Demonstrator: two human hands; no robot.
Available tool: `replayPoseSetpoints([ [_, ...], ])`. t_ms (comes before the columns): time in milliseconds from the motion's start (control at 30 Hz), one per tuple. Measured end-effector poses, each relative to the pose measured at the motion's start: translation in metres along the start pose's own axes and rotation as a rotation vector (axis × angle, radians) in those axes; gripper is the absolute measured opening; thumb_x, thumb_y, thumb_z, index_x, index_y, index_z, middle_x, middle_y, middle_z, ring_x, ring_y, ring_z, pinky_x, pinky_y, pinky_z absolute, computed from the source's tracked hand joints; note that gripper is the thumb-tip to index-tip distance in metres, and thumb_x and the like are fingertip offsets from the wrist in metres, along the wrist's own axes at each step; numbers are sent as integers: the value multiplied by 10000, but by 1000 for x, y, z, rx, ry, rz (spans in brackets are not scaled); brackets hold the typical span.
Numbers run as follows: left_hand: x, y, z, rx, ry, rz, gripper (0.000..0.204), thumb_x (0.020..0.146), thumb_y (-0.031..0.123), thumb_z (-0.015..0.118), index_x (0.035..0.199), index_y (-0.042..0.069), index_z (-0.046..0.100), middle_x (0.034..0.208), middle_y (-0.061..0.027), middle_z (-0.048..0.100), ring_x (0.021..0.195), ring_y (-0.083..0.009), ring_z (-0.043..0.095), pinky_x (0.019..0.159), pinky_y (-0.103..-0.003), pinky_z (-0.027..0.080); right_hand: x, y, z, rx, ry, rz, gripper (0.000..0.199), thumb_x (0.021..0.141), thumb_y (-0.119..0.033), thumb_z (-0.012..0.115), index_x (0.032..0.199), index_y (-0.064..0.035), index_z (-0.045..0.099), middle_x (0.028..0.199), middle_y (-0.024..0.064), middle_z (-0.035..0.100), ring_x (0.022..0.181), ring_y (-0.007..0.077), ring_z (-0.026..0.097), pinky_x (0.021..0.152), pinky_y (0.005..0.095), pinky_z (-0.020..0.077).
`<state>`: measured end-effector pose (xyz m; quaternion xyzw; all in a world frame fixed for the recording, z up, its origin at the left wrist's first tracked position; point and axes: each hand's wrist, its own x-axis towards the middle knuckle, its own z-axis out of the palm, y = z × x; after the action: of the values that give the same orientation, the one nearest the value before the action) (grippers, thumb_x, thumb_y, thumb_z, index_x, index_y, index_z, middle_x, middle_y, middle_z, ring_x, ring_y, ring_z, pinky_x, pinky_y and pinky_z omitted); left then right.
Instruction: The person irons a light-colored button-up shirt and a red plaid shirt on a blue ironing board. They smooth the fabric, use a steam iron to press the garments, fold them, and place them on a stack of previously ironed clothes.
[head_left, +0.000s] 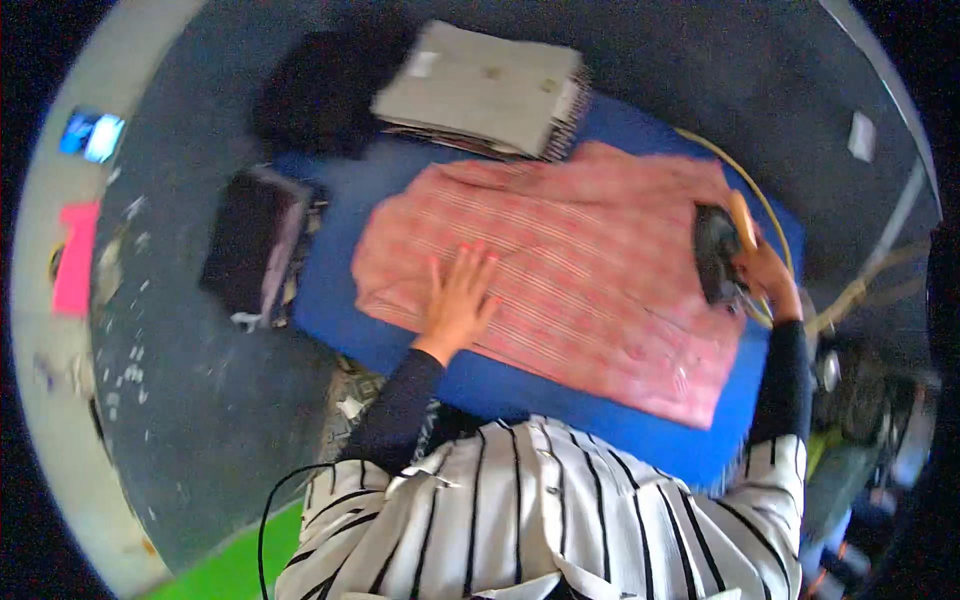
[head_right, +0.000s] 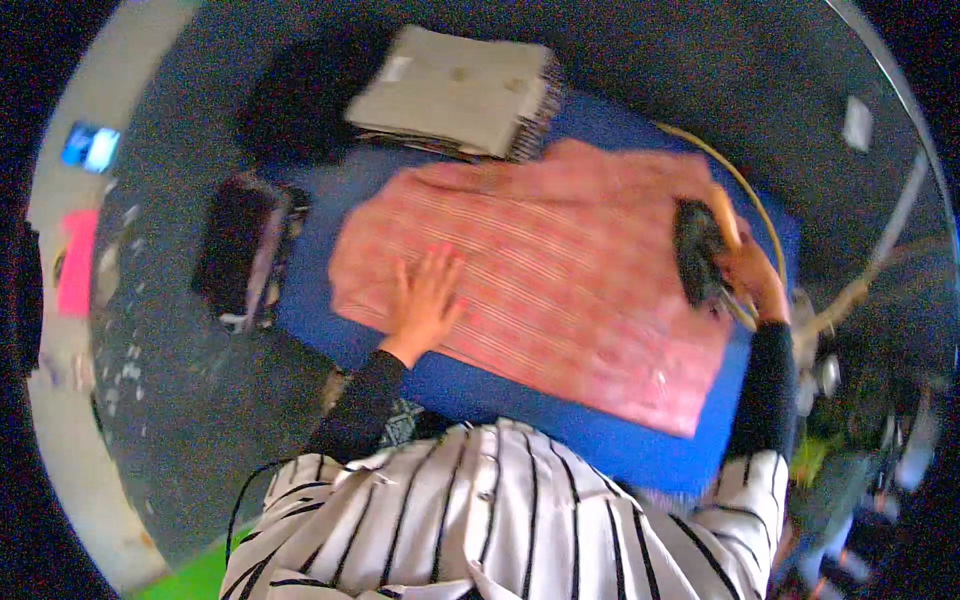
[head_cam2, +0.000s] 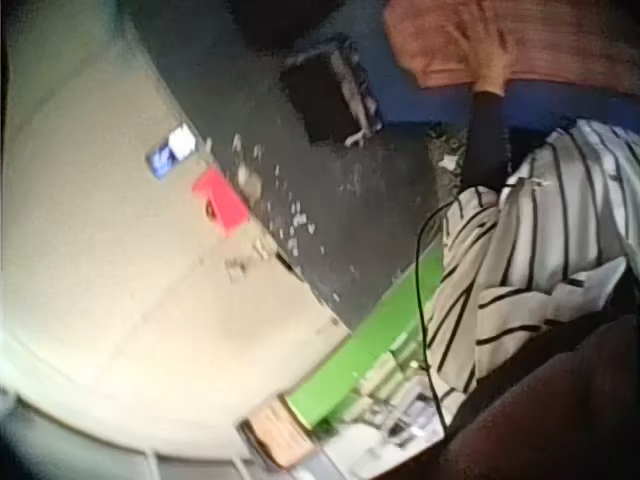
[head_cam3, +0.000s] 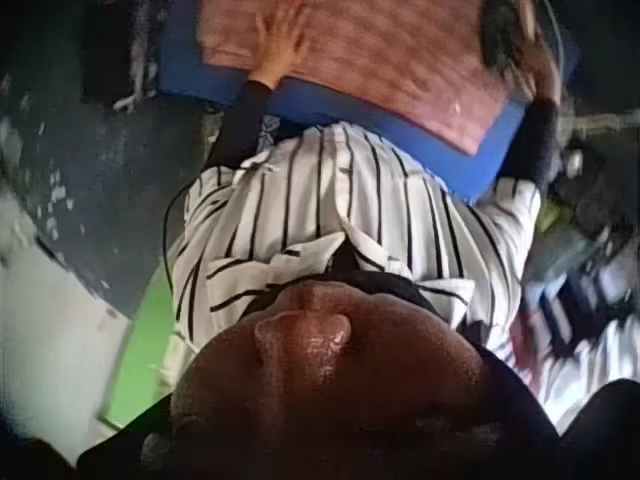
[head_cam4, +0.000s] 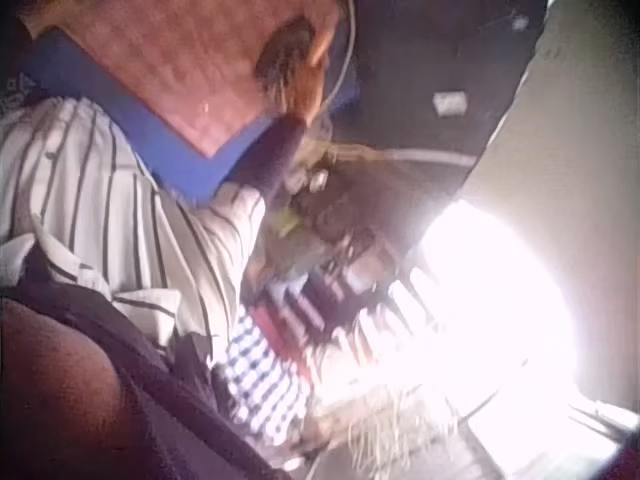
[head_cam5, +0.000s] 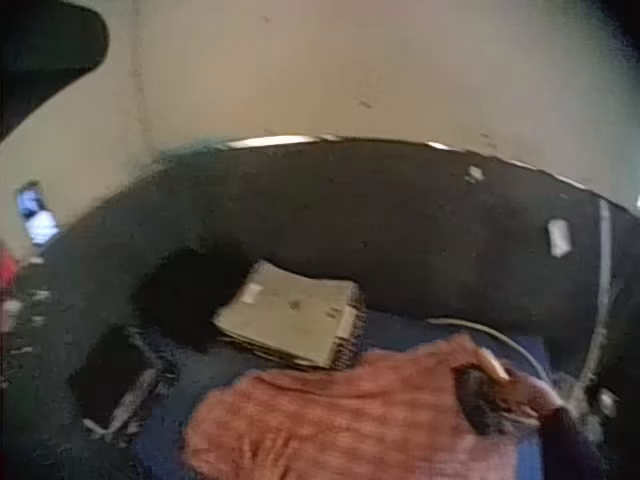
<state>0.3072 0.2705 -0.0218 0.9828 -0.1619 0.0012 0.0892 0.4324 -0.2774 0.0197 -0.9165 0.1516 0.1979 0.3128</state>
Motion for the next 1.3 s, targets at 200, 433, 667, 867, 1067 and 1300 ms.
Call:
replayPoseSetpoints([
  [200,-70,-61,-9,-33,666,-633,580,796,271,647,1292,43,451,1265,-221,465,1201,-380,419,1005,-531,308,-10,-33,19,478,82,33,365,792,-75,623,1146,-110,547,594,-30,458,426,98,427,355,262,351],
  [433,-122,-175,32,-569,468,-902,425,734,263,794,970,-34,602,837,-119,583,760,-221,558,692,-343,452,-121,-133,12,-200,287,-668,470,755,-142,633,1212,-53,567,820,133,656,613,265,636,541,367,500],
  [667,-133,-204,44,-737,215,-777,238,753,280,772,823,61,709,764,-58,588,706,-159,532,629,-307,416,-201,-268,138,-480,75,-689,386,742,-220,650,1113,-120,624,739,175,665,658,368,656,618,456,560],
  [867,-114,-159,11,-415,186,-848,207,746,332,752,770,133,701,728,0,499,809,-210,464,702,-389,308,-175,-266,263,-630,-38,-643,320,750,-236,625,1056,-142,635,736,173,667,701,336,676,636,459,559],
  [1067,-120,-173,23,-528,242,-799,165,760,310,722,782,149,695,750,1,522,841,-211,480,737,-376,305,-170,-309,297,-609,18,-728,293,781,-256,586,1040,-131,640,754,172,677,682,336,683,634,468,563],
  [1300,-115,-178,16,-551,219,-783,167,783,308,676,786,142,696,768,-7,524,860,-230,467,745,-398,310,-151,-364,322,-502,-38,-714,216,814,-217,544,945,-95,665,816,178,686,746,356,684,666,457,557],
])
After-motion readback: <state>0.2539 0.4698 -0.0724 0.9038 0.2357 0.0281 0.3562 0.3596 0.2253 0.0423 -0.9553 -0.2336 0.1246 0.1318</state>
